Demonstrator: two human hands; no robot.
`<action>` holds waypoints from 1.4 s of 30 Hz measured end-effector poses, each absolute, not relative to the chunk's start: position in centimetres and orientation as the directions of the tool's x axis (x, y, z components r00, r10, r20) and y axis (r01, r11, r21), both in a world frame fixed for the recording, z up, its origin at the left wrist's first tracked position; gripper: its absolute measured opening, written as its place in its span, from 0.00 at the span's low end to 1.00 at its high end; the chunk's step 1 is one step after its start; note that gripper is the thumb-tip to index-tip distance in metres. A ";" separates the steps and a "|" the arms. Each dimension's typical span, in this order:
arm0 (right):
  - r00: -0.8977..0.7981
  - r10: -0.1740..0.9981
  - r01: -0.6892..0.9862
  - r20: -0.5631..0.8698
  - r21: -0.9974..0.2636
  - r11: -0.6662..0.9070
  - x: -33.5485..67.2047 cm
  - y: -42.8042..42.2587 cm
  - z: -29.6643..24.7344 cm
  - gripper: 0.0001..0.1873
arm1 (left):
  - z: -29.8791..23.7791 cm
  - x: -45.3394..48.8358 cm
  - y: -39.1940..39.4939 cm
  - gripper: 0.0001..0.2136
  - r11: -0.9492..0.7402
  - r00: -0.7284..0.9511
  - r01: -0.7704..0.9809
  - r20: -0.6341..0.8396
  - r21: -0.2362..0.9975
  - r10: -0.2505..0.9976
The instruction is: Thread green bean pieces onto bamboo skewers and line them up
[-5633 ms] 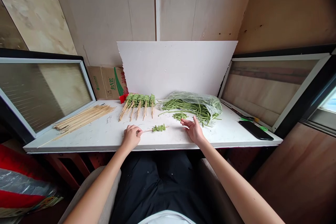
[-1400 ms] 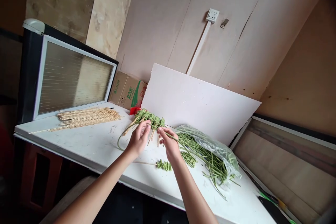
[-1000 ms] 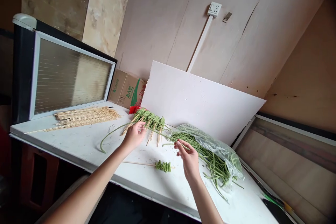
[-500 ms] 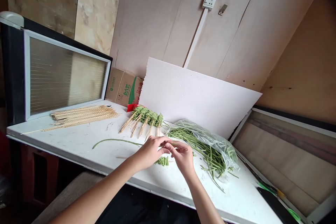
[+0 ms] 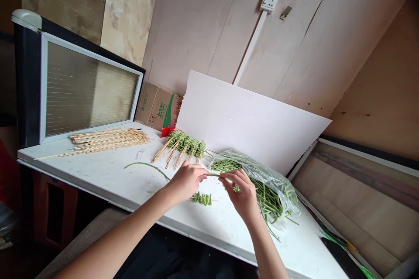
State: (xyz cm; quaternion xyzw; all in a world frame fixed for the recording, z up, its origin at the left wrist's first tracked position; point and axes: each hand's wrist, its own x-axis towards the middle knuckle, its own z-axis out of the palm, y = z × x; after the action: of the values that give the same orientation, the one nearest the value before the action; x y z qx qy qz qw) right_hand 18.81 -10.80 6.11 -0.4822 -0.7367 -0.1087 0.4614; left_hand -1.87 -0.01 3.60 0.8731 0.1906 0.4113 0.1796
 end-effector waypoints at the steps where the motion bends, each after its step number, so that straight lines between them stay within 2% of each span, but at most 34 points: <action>1: -0.131 0.614 0.824 0.779 -0.259 0.505 18.8 -10.8 6.1 0.07 | 3.6 -1.9 -0.1 0.13 -0.863 0.592 0.192 0.646 0.468 0.482; 12: -0.190 0.625 0.853 0.757 -0.189 0.487 19.2 -10.4 5.8 0.06 | 3.6 -2.0 -0.6 0.14 -0.872 0.651 0.143 0.619 0.469 0.440; 15: -0.194 0.616 0.856 0.764 -0.174 0.486 18.8 -10.2 5.5 0.08 | 3.6 -1.8 -0.9 0.11 -0.855 0.634 0.131 0.621 0.501 0.461; 23: -0.180 0.606 0.821 0.774 -0.221 0.526 17.1 -10.3 5.2 0.10 | 3.1 -1.0 -1.0 0.10 -0.800 0.596 -0.076 0.671 0.595 0.442; 26: -0.133 0.611 0.790 0.780 -0.289 0.541 16.6 -10.5 5.2 0.13 | 3.3 -0.8 -1.3 0.09 -0.763 0.591 -0.138 0.671 0.632 0.448; 30: -0.028 0.643 0.711 0.765 -0.437 0.550 16.4 -10.6 4.9 0.10 | 3.7 -0.9 -1.8 0.12 -0.717 0.581 -0.215 0.677 0.664 0.453; 33: 0.036 0.692 0.602 0.721 -0.569 0.561 16.4 -10.4 4.4 0.11 | 3.8 -1.0 -2.0 0.11 -0.668 0.587 -0.251 0.659 0.700 0.470; 38: 0.145 0.804 0.356 0.576 -0.789 0.501 16.2 -9.8 3.7 0.20 | 3.7 -1.0 -2.2 0.10 -0.612 0.589 -0.295 0.644 0.734 0.489; 40: 0.210 0.816 0.260 0.538 -0.835 0.484 16.7 -9.5 3.7 0.21 | 3.7 -1.0 -2.1 0.09 -0.567 0.591 -0.335 0.636 0.753 0.496; 42: 0.307 0.779 0.228 0.547 -0.837 0.498 18.1 -9.2 3.7 0.20 | 3.7 -1.0 -1.6 0.09 -0.514 0.578 -0.380 0.631 0.769 0.517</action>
State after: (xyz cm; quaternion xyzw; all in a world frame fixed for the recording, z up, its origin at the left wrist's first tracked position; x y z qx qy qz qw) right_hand 18.08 -9.16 3.68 -0.4568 -0.5511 0.2064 0.6671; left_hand -1.01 -1.61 3.67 0.7404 0.0462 0.4570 0.4907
